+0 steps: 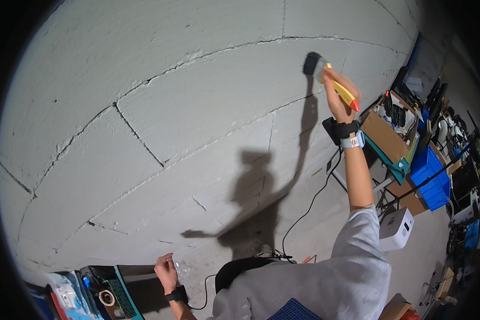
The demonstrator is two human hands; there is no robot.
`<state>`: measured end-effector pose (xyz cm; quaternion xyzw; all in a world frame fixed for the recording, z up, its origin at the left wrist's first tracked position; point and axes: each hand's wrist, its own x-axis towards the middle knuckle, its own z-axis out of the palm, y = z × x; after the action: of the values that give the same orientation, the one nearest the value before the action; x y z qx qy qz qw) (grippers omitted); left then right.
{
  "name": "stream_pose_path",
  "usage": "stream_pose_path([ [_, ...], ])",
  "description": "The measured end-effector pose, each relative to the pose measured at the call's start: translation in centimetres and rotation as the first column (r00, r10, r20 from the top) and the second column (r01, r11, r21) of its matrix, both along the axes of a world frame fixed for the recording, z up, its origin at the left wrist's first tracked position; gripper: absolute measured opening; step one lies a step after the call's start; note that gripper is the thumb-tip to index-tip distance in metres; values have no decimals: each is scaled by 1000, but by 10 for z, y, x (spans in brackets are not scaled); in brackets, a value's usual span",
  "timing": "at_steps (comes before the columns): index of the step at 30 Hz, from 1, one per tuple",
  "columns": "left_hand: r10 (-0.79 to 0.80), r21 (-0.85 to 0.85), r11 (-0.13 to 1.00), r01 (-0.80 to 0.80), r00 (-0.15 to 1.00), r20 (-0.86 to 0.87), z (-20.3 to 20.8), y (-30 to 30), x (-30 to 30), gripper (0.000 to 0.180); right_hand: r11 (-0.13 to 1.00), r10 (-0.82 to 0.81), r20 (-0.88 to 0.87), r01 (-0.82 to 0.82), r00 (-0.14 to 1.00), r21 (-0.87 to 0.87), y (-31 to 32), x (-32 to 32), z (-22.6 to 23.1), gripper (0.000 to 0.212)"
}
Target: A person uses a paintbrush to apply paint or sealant to the mortar joints between concrete blocks in a basement or workshop setting.
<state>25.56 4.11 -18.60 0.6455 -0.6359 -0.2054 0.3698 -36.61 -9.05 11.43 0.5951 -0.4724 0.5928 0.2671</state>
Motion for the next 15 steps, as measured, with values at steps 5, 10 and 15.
stream_pose_path([
  [5, 1, -6, 1000, 0, 999, 52, -15, 12, 8, 14, 992, -114, 50, 117, 992, -57, 3, -31, 1, 20],
  [10, 26, 35, 999, -27, 999, 22, -16, 14, 8, 15, 990, 92, 68, -98, 993, 105, 2, -31, -2, 22],
  [15, 64, 101, 993, -65, 998, 14, -8, 10, 0, 15, 990, -140, 60, 138, 988, 35, -8, -95, -4, 22],
])
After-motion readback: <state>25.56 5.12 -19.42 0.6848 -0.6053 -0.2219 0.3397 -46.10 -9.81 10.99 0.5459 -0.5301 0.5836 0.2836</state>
